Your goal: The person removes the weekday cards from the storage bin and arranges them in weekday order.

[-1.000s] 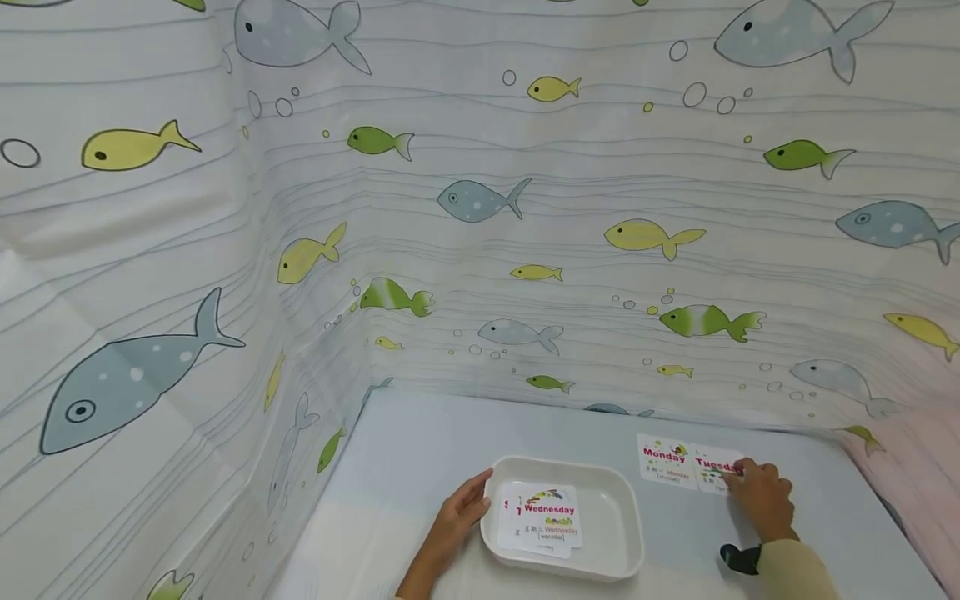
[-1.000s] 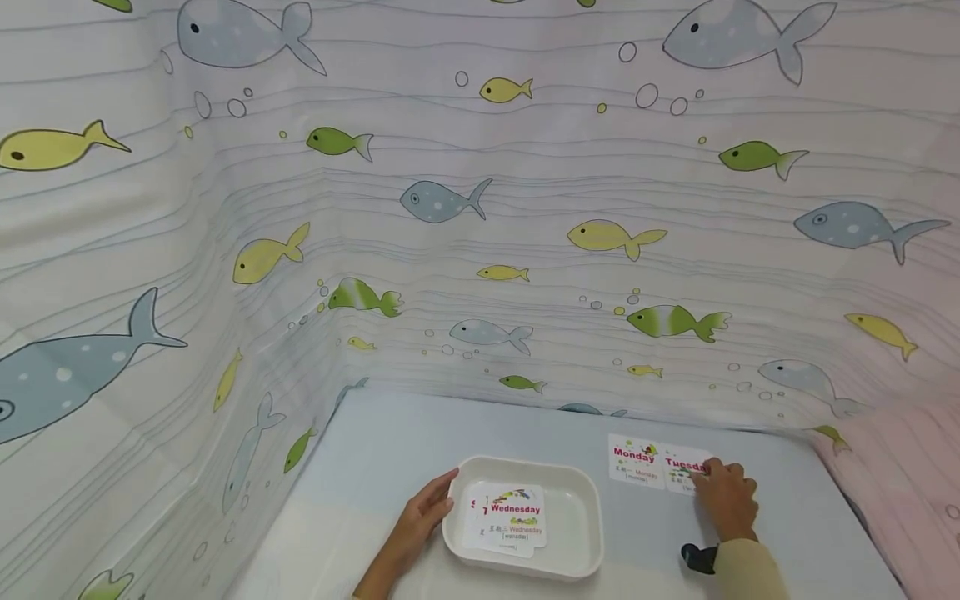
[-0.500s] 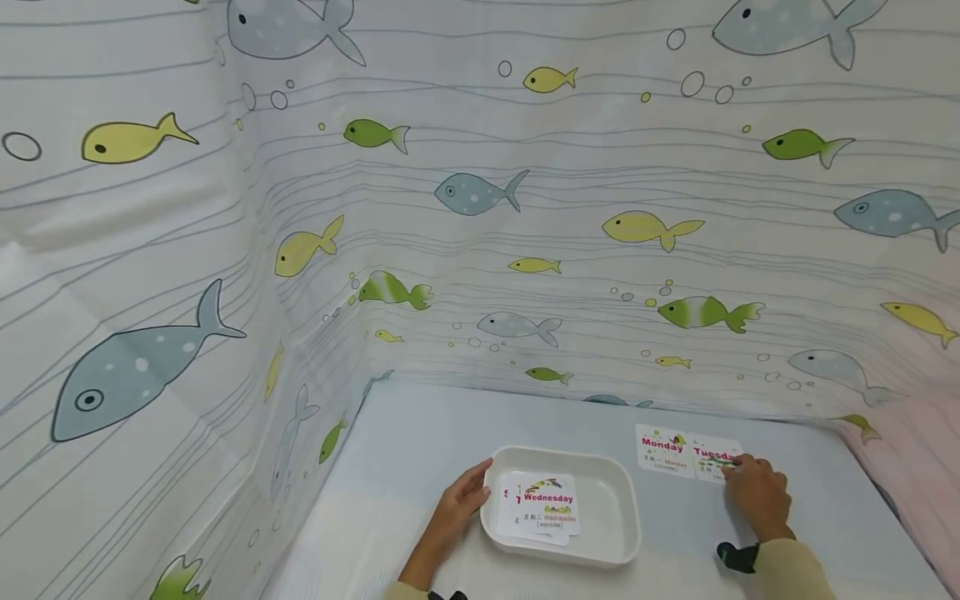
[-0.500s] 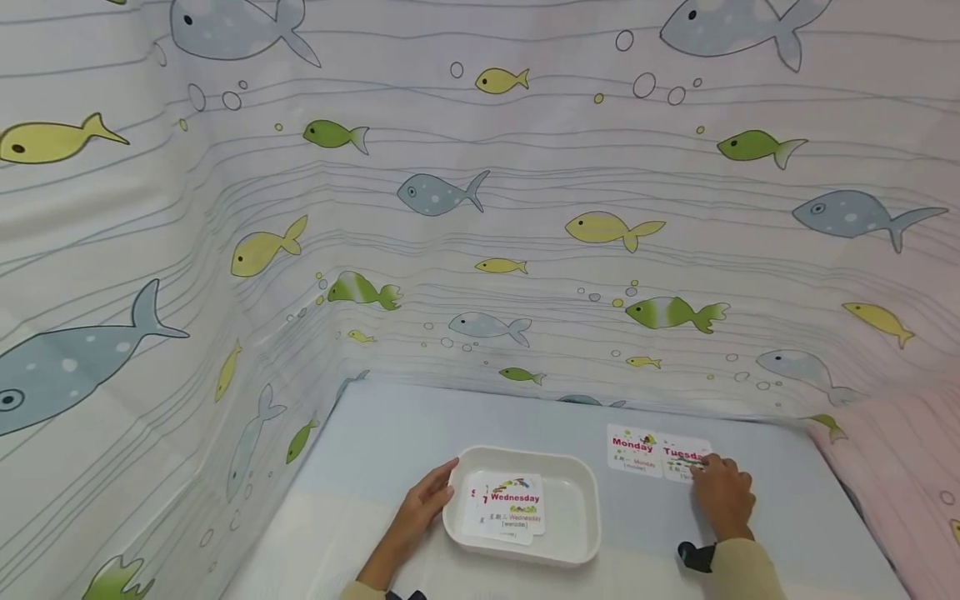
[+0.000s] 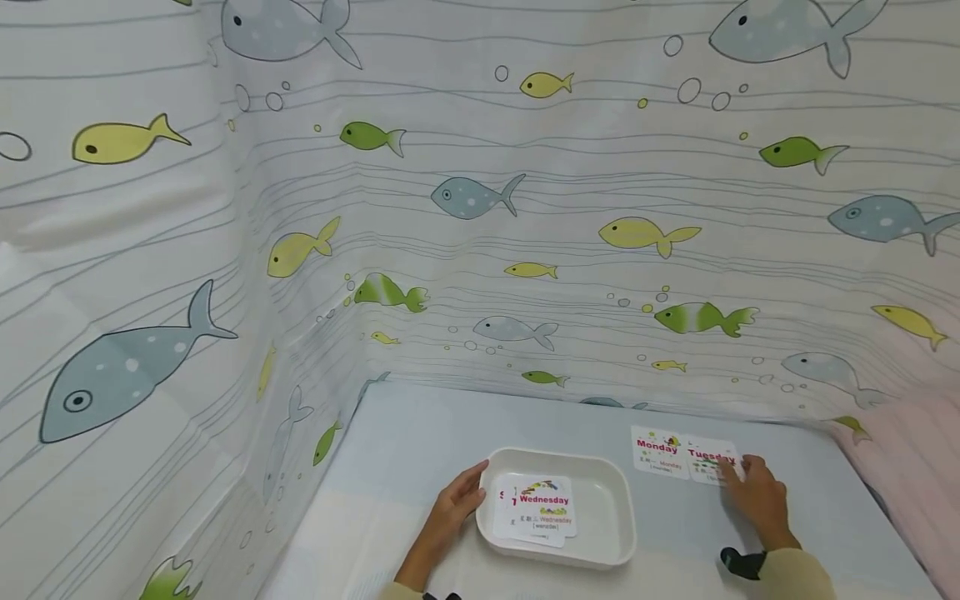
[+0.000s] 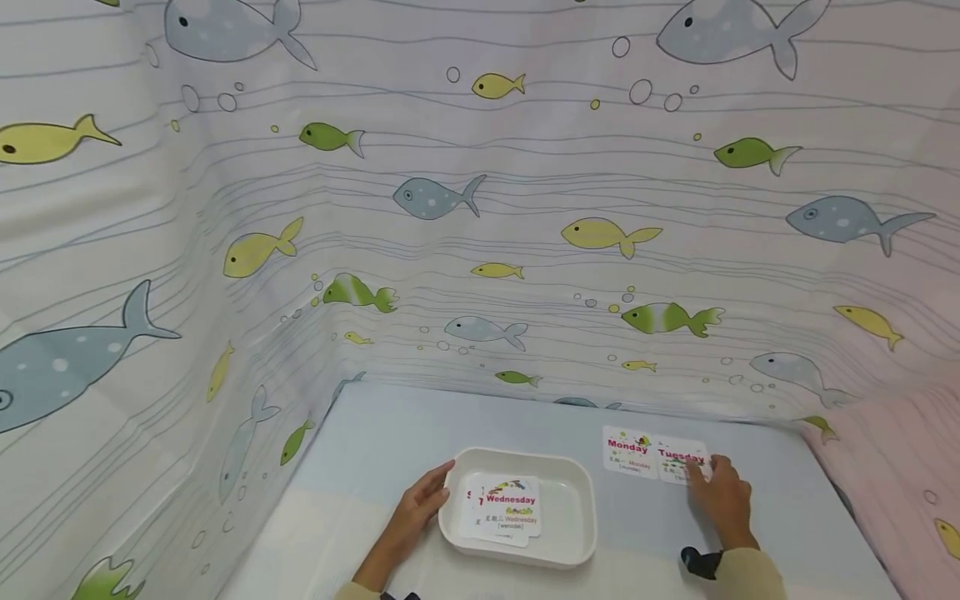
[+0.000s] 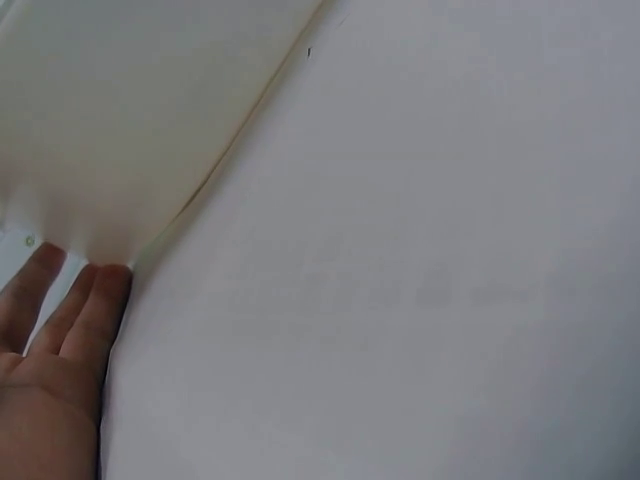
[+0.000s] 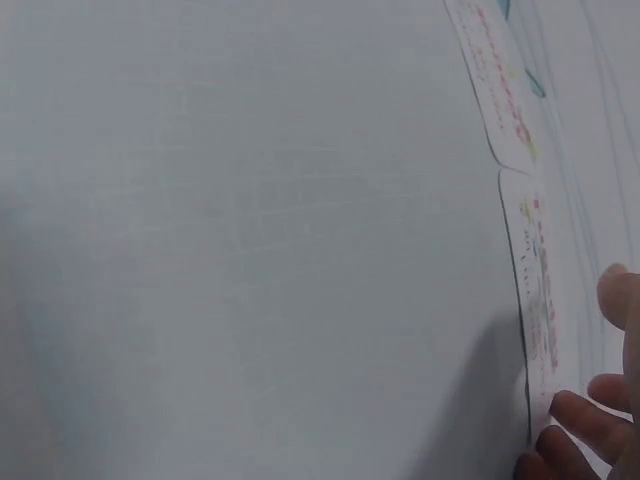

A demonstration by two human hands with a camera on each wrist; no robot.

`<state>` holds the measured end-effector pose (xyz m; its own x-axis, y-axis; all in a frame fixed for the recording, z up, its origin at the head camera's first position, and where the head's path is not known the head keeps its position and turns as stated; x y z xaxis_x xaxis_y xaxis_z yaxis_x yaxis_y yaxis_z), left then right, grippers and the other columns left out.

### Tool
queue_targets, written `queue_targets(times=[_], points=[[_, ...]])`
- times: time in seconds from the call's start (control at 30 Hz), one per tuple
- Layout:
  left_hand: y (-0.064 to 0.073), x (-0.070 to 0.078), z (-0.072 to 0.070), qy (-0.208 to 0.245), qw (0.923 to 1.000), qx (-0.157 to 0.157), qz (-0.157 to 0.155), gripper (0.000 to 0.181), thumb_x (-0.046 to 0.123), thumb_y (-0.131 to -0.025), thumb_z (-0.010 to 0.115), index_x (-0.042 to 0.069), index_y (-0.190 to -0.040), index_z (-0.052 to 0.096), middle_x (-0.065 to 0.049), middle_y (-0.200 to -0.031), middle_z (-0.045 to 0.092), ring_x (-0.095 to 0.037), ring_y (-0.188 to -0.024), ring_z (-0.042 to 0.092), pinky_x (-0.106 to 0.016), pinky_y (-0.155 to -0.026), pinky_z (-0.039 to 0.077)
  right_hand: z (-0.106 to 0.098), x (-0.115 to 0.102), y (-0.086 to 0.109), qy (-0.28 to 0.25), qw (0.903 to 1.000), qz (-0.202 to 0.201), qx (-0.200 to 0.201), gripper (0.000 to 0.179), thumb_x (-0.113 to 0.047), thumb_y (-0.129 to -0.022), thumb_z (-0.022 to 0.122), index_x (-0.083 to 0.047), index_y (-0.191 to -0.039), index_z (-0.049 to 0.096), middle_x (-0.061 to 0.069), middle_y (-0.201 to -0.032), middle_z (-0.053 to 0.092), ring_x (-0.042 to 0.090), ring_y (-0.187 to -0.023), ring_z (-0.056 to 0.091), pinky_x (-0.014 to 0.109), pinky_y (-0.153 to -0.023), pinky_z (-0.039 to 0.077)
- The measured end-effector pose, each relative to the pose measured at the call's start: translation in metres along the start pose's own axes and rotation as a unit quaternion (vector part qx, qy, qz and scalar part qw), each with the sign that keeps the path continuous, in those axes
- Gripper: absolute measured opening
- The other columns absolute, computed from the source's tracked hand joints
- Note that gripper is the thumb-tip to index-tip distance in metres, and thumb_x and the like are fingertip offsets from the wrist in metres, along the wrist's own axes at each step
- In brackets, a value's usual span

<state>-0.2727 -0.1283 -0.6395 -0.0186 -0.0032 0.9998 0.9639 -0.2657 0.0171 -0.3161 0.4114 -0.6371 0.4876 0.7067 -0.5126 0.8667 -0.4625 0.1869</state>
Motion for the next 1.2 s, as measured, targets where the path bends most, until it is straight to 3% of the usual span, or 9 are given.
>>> queue_targets(times=[0.27,0.6,0.97,1.2], points=[[0.0,0.004,-0.002,0.001,1.0,-0.002,0.005,0.049,0.021,-0.104,0.053,0.02,-0.152,0.043,-0.009,-0.16,0.038,-0.032,-0.15,0.032,-0.026,-0.116,0.038,0.0,-0.005,-0.001,-0.008,0.9999,-0.007,-0.003,0.078,-0.039,-0.099,0.054,0.018,-0.144,0.024,0.04,-0.138,0.036,0.054,-0.117,0.036,0.066,-0.099,0.037],[0.004,0.005,-0.002,0.004,0.9999,-0.002,0.012,0.047,0.023,-0.105,0.051,0.02,-0.152,0.043,-0.01,-0.16,0.039,-0.031,-0.149,0.033,-0.014,-0.111,0.038,0.002,-0.01,0.002,0.018,0.9986,-0.048,-0.015,0.085,-0.042,-0.094,0.06,0.021,-0.14,0.026,0.044,-0.131,0.038,0.056,-0.115,0.04,0.066,-0.098,0.038],[0.002,0.001,0.002,-0.006,0.9998,-0.001,0.021,0.047,0.02,-0.105,0.05,0.02,-0.151,0.043,-0.009,-0.159,0.039,-0.031,-0.149,0.033,-0.017,-0.113,0.038,-0.003,-0.004,0.004,0.016,0.9973,-0.066,-0.027,0.094,-0.051,-0.093,0.059,0.023,-0.14,0.024,0.046,-0.13,0.034,0.059,-0.118,0.039,0.071,-0.101,0.039],[0.004,0.004,0.002,0.004,0.9996,-0.004,0.028,0.048,0.019,-0.105,0.05,0.017,-0.152,0.042,-0.011,-0.16,0.037,-0.033,-0.149,0.032,-0.011,-0.109,0.038,-0.002,-0.01,0.008,0.009,0.9955,-0.082,-0.046,0.089,-0.041,-0.094,0.061,0.026,-0.138,0.022,0.047,-0.128,0.035,0.055,-0.113,0.042,0.07,-0.1,0.04]])
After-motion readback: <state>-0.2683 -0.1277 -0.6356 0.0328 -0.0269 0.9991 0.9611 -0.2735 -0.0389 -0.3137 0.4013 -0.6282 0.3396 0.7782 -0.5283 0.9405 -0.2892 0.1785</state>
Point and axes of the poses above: each hand's wrist, its own y-axis away from the middle knuckle, its own z-axis out of the palm, x = y × z, the point moved 9 cm from there along -y, towards the middle knuckle
